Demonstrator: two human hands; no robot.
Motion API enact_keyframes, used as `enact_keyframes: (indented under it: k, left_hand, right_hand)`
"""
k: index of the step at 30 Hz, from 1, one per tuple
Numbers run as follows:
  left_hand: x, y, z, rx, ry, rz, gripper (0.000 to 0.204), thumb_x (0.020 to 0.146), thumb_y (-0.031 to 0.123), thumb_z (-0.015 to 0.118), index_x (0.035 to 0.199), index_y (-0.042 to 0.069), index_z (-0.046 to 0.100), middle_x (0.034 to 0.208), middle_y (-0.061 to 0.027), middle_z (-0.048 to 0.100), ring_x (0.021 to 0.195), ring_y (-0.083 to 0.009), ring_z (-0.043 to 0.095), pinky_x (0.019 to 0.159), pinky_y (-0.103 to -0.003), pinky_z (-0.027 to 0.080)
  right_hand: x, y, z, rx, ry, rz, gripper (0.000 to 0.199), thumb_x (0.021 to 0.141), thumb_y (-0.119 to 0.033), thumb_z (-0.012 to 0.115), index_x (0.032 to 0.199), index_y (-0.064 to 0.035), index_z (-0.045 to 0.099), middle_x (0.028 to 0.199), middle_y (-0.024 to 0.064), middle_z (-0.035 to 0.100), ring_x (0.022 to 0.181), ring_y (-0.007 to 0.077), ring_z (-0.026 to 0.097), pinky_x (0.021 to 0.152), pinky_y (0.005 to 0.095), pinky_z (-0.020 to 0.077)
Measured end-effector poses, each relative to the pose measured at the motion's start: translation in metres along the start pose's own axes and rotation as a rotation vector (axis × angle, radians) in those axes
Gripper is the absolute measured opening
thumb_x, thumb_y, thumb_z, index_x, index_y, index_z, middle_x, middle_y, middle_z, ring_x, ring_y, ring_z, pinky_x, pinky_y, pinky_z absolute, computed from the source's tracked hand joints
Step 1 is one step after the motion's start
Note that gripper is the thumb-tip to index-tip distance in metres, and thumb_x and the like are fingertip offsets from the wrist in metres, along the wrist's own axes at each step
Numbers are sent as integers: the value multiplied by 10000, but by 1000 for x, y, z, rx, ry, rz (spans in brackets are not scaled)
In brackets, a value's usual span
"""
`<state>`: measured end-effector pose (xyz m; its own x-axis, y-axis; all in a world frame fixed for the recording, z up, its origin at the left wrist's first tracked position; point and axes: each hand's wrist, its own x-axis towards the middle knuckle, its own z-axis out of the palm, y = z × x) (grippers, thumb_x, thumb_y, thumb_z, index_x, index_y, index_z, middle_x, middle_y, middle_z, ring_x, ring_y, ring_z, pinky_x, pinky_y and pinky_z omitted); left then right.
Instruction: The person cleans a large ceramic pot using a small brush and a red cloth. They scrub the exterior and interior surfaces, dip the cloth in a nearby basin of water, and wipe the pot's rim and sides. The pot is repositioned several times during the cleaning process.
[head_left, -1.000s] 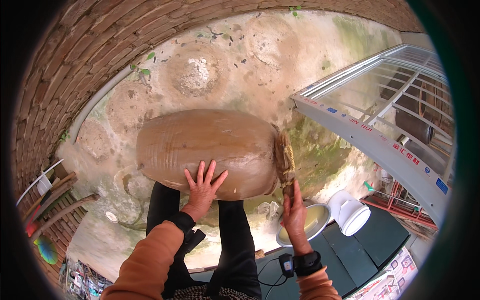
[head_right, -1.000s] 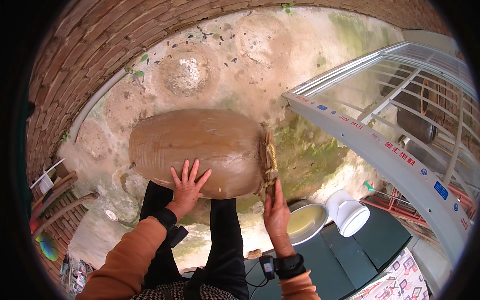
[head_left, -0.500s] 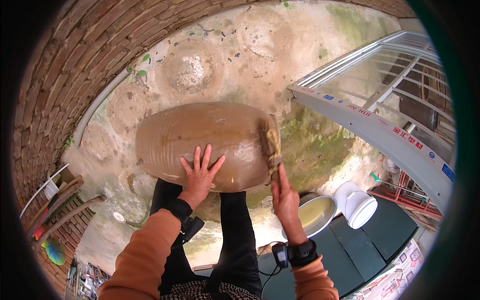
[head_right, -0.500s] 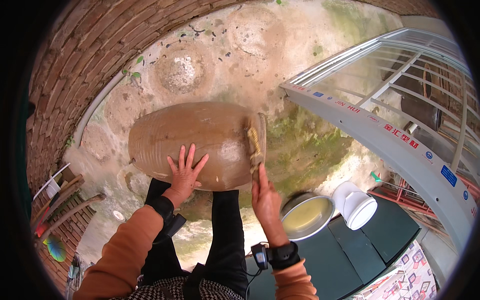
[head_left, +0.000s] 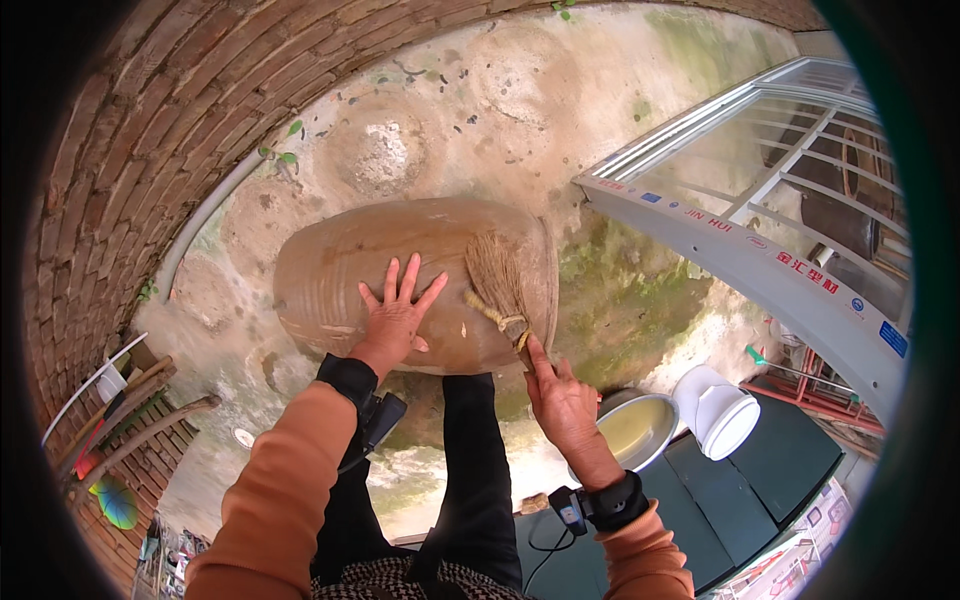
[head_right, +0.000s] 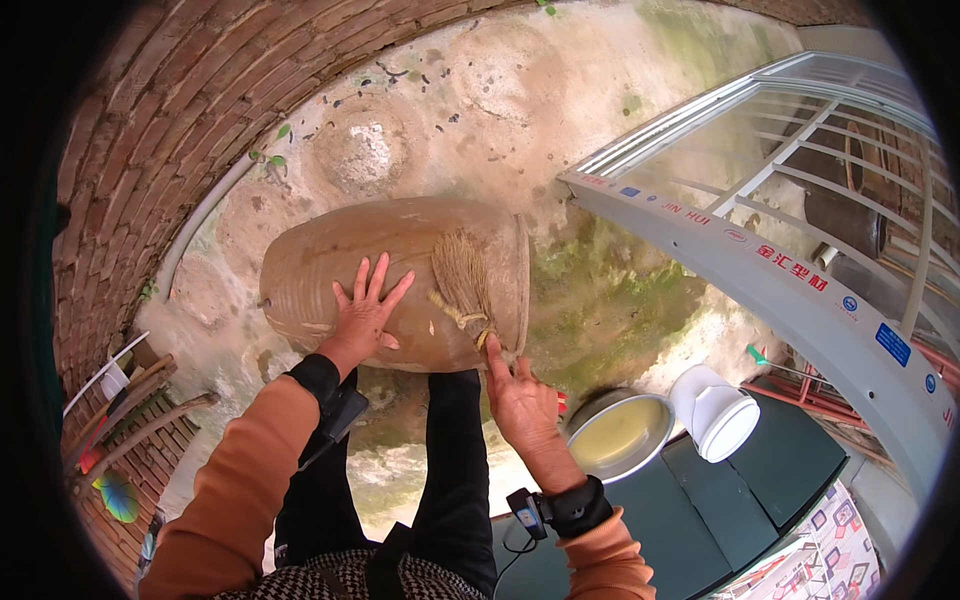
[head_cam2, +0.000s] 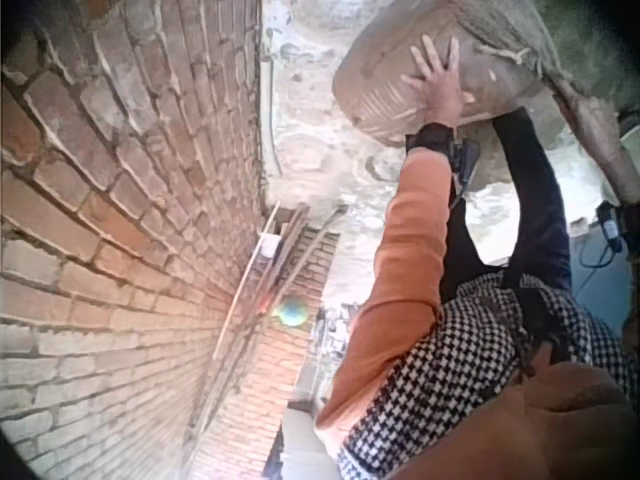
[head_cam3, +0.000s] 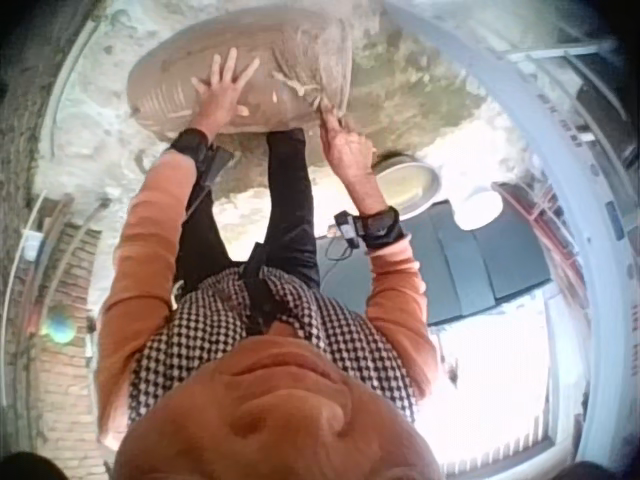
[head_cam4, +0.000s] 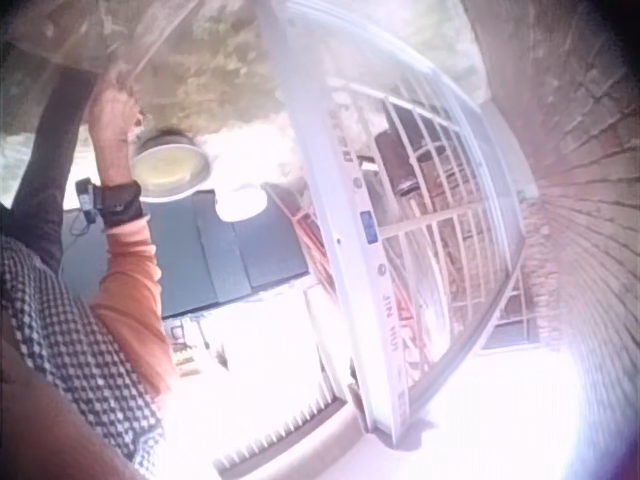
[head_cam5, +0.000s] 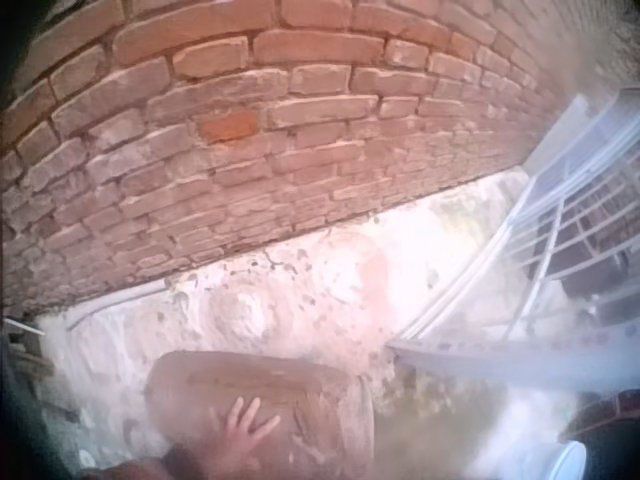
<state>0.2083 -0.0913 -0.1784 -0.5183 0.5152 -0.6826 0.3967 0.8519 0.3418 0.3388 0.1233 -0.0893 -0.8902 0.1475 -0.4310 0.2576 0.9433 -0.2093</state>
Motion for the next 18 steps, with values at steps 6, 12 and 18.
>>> enact_keyframes:
  k: [6, 12, 18]
  left_hand:
    - [-3, 0, 3, -1, -1, 17, 1145, 522, 205, 837, 1419, 369, 144, 1503, -78, -55, 1364, -376, 19, 897, -756, 177]
    - [0, 3, 0, 19, -41, -10, 1134, 533, 225, 832, 1424, 352, 142, 1504, -75, -67, 1366, -374, 4, 911, -741, 182]
    - [-2, 4, -8, 22, -58, -12, 1130, 535, 230, 827, 1428, 338, 142, 1504, -78, -73, 1368, -373, 0, 916, -735, 186]
  right_hand:
    - [79, 29, 9, -73, 21, 102, 537, 811, -186, 583, 1320, -271, 435, 770, 149, 576, 562, 340, 602, 483, 437, 489]
    - [7, -1, -6, -2, -81, 60, 480, 825, -200, 557, 1293, -241, 455, 784, 170, 572, 559, 350, 591, 510, 461, 483]
    - [50, 22, 19, -42, 73, 66, 482, 854, -220, 511, 1327, -243, 418, 738, 139, 541, 470, 307, 571, 415, 431, 454]
